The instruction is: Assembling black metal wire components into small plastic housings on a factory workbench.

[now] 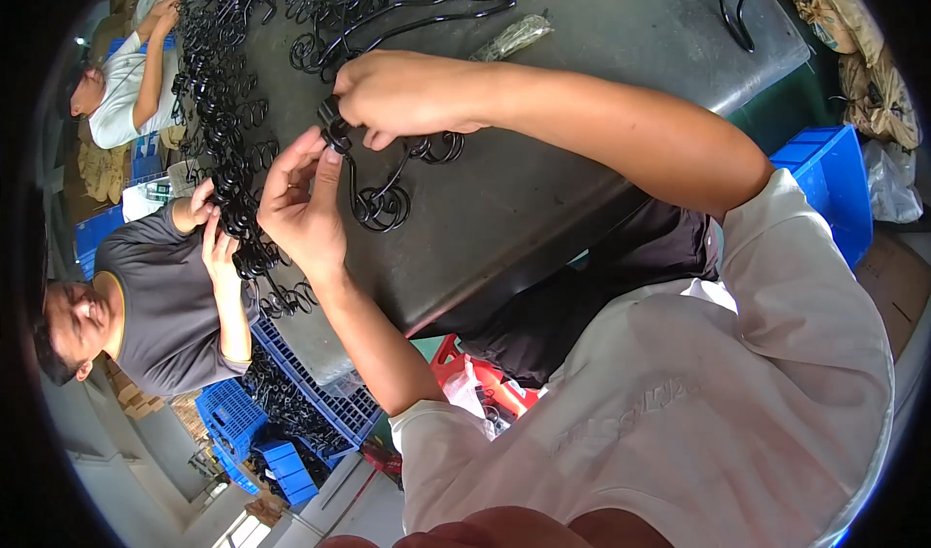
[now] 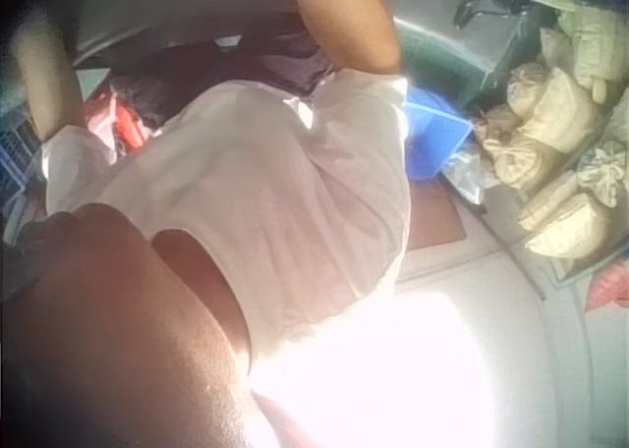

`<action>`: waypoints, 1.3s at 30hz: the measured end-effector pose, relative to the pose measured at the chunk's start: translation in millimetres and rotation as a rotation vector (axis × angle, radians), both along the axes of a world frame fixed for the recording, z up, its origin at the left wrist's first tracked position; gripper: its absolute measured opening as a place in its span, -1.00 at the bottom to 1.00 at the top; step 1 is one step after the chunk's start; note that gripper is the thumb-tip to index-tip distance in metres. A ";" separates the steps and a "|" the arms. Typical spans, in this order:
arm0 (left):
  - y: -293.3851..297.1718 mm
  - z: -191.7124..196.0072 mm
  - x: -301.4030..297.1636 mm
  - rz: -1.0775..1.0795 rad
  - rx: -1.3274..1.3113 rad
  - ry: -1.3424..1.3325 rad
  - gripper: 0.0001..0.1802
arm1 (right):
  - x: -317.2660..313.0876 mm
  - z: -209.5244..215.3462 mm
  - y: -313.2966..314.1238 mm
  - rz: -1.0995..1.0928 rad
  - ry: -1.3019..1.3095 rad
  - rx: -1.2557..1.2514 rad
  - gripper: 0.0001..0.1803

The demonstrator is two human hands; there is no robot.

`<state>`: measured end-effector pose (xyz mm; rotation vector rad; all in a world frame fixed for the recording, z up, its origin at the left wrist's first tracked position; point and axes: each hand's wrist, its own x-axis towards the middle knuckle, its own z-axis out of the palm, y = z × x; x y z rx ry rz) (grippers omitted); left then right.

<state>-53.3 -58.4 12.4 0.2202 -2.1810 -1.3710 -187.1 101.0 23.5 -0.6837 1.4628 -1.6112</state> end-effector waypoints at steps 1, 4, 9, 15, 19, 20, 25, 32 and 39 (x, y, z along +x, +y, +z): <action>-0.1 -0.6 -0.4 0.000 0.000 0.000 -0.69 | -0.4 1.0 1.5 0.000 0.000 0.000 -0.67; 0.1 -1.3 -1.1 0.024 0.013 0.011 -0.72 | -0.3 8.4 5.4 -0.081 -0.199 0.006 -0.66; 0.0 -4.2 -2.1 0.058 0.077 0.048 -0.75 | 0.5 9.0 5.4 -0.077 -0.144 0.032 -0.66; 1.9 0.7 0.2 0.052 0.074 0.023 -0.72 | 2.2 1.6 3.0 -0.037 0.046 0.059 -0.52; -2.6 3.0 2.7 0.026 0.116 0.015 -0.72 | 2.7 1.3 3.1 -0.018 0.086 0.058 -0.41; -4.9 2.6 2.8 0.009 0.160 0.012 -0.72 | 3.1 2.7 2.9 -0.016 0.085 0.057 -0.41; -8.0 -0.9 0.3 -0.010 0.260 -0.010 -0.73 | 7.6 8.1 4.7 -0.058 0.151 0.105 -0.34; -9.6 0.1 1.4 0.013 0.317 -0.041 -0.74 | 4.7 4.5 0.4 -0.031 0.092 0.101 -0.39; -15.5 3.9 5.4 -0.043 0.340 -0.038 -0.73 | 4.9 -1.0 -0.3 -0.009 -0.146 -0.019 -0.46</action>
